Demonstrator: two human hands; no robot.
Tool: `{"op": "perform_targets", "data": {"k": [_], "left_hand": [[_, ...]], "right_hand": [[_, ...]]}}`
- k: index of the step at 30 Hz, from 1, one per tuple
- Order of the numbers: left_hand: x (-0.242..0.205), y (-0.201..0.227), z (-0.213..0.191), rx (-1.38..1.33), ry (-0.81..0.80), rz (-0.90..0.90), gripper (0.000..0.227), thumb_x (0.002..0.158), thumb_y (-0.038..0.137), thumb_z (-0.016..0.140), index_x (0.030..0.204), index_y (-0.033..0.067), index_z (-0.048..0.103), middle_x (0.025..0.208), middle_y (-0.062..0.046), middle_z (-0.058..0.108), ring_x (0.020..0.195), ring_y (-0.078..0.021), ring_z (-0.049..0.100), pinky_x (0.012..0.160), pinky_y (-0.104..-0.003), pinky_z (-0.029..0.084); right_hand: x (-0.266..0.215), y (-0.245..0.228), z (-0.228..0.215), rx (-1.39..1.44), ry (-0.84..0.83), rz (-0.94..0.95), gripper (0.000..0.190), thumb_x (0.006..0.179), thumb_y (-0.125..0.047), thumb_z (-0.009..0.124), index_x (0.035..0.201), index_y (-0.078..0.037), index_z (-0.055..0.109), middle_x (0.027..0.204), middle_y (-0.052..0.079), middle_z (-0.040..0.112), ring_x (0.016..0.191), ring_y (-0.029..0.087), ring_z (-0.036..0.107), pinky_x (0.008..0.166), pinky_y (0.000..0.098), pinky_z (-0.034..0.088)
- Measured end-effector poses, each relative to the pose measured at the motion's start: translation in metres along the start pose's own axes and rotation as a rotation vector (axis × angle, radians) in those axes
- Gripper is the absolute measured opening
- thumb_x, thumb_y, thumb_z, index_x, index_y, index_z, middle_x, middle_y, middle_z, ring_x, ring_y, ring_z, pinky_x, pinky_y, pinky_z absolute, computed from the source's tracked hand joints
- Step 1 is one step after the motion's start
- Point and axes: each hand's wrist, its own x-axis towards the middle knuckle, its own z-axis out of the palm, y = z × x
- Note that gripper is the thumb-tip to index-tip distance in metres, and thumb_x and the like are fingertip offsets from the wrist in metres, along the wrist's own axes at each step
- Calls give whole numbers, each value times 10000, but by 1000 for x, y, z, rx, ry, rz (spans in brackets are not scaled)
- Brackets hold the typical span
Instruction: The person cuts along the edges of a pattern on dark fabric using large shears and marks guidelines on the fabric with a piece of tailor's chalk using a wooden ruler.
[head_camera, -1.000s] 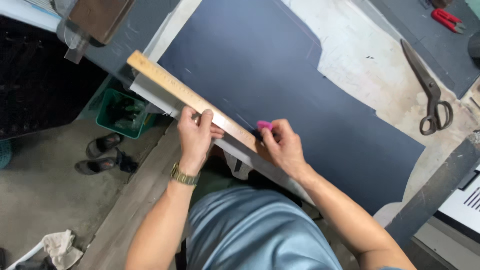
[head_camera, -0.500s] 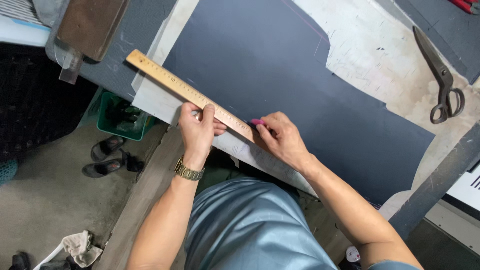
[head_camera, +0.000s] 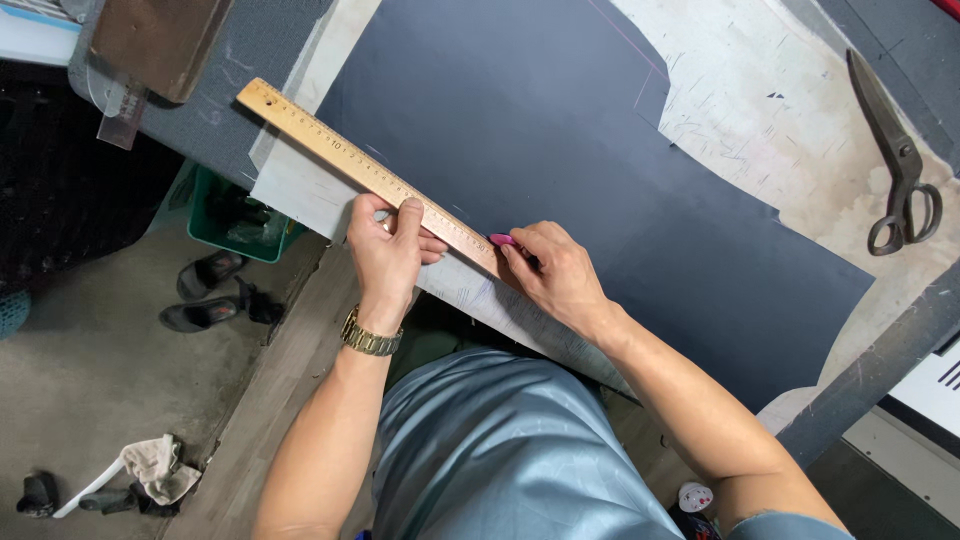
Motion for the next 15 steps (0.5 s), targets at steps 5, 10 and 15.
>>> {"op": "perform_targets", "data": {"k": [5,10,15], "left_hand": [[1,-4,0,-20,7,8,298,1005,122,577,1168,-96,456,652,-221,680,487,-270,722,395,-286,624],[2,-6,1,-13,15,19,284,1004,122,577,1153,-91,462,654,-223,682,492,-267,724,401,-284,625],[2,-6,1,-14,18,30,288,1006,123,579,1151,-98,465,651,-223,682,491,-268,723,406,-283,625]], "right_hand": [[1,0,0,-1,-9,-12,144,970,-176,741,1028,-44,754,858,98,710,819,255,717,642,355,593],[0,1,1,-20,-3,-20,148,970,-184,740,1018,-45,752,857,96,710,811,258,715,622,360,591],[0,2,1,-17,-2,-19,145,977,-186,733,1009,-46,751,850,93,708,801,254,712,616,349,589]]}}
